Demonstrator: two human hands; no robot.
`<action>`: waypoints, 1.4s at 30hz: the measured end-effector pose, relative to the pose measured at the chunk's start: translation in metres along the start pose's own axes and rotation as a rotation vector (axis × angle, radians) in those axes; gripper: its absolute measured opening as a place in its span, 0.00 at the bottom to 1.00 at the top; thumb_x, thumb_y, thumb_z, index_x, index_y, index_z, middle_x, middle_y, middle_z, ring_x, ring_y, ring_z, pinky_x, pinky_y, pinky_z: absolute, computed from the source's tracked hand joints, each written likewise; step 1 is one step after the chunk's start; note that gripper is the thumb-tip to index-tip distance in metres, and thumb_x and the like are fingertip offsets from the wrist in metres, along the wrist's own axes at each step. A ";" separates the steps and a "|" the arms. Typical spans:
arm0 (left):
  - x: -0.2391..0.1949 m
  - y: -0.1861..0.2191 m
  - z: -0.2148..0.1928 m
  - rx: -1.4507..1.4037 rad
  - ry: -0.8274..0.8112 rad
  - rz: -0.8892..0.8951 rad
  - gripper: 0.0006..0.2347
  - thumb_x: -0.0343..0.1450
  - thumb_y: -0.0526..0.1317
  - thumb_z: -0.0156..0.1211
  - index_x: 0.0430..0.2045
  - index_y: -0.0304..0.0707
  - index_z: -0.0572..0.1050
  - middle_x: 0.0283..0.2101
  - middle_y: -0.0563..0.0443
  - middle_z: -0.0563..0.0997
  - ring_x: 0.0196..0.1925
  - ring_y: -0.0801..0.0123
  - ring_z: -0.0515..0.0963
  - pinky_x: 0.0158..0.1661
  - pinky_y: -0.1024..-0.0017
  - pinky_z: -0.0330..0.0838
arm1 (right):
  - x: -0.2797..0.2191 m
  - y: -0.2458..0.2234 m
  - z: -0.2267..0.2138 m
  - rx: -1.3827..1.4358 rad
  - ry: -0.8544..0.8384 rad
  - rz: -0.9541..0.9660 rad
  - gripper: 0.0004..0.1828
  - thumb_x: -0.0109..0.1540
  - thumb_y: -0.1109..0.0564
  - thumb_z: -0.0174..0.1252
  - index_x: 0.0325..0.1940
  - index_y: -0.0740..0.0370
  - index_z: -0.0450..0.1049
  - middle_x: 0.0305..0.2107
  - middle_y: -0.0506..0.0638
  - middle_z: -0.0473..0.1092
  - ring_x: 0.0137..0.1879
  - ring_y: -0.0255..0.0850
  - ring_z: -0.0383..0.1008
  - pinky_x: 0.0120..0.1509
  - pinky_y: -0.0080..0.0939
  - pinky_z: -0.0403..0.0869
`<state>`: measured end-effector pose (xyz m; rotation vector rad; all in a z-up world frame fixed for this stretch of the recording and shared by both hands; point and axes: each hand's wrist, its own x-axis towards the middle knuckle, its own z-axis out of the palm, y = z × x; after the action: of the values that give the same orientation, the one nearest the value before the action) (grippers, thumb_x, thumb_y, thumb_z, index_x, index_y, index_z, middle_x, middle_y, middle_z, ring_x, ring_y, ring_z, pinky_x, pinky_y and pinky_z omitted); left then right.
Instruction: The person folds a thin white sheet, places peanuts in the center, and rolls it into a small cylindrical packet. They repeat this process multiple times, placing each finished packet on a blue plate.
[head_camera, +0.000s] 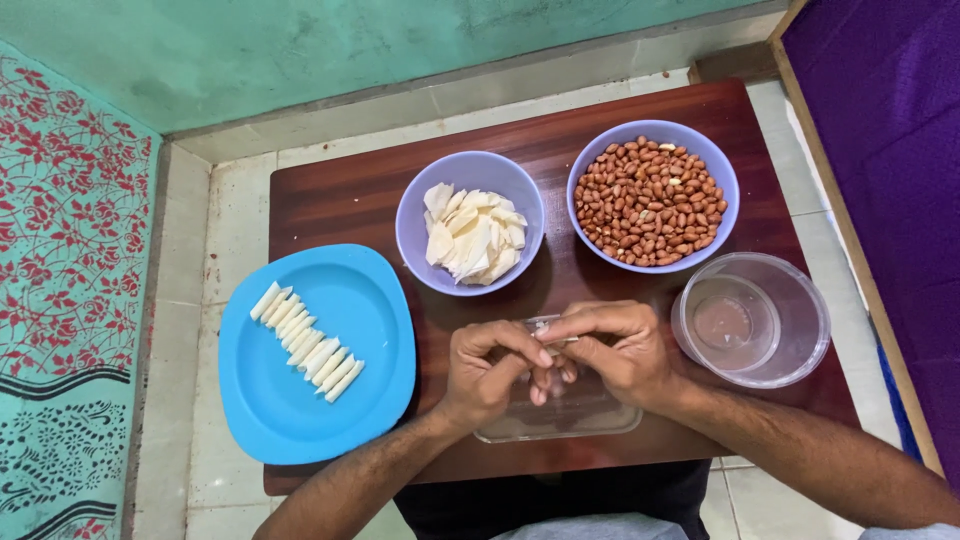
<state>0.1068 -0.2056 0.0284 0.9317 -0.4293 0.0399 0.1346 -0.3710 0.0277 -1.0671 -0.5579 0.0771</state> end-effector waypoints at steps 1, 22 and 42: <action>-0.006 -0.007 -0.006 -0.003 -0.001 -0.002 0.05 0.71 0.22 0.58 0.25 0.18 0.79 0.14 0.34 0.77 0.12 0.61 0.78 0.16 0.71 0.74 | -0.002 0.001 0.001 -0.002 0.003 0.001 0.07 0.62 0.69 0.60 0.39 0.79 0.81 0.19 0.64 0.73 0.21 0.42 0.75 0.20 0.39 0.78; -0.014 -0.002 -0.005 0.439 0.072 0.047 0.11 0.67 0.18 0.53 0.30 0.32 0.81 0.25 0.43 0.82 0.18 0.71 0.75 0.22 0.77 0.74 | -0.007 0.010 -0.007 -0.065 -0.053 0.127 0.07 0.64 0.69 0.57 0.43 0.71 0.80 0.27 0.61 0.78 0.22 0.39 0.74 0.25 0.30 0.76; -0.017 0.008 -0.005 0.764 0.220 -0.066 0.17 0.69 0.42 0.67 0.51 0.40 0.75 0.21 0.62 0.73 0.22 0.82 0.69 0.23 0.81 0.63 | 0.002 0.002 -0.004 -0.450 -0.068 0.143 0.12 0.67 0.54 0.56 0.31 0.61 0.77 0.21 0.44 0.72 0.25 0.31 0.69 0.28 0.30 0.68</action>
<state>0.0909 -0.1944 0.0260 1.6732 -0.1691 0.2570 0.1384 -0.3721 0.0251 -1.5479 -0.5736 0.1173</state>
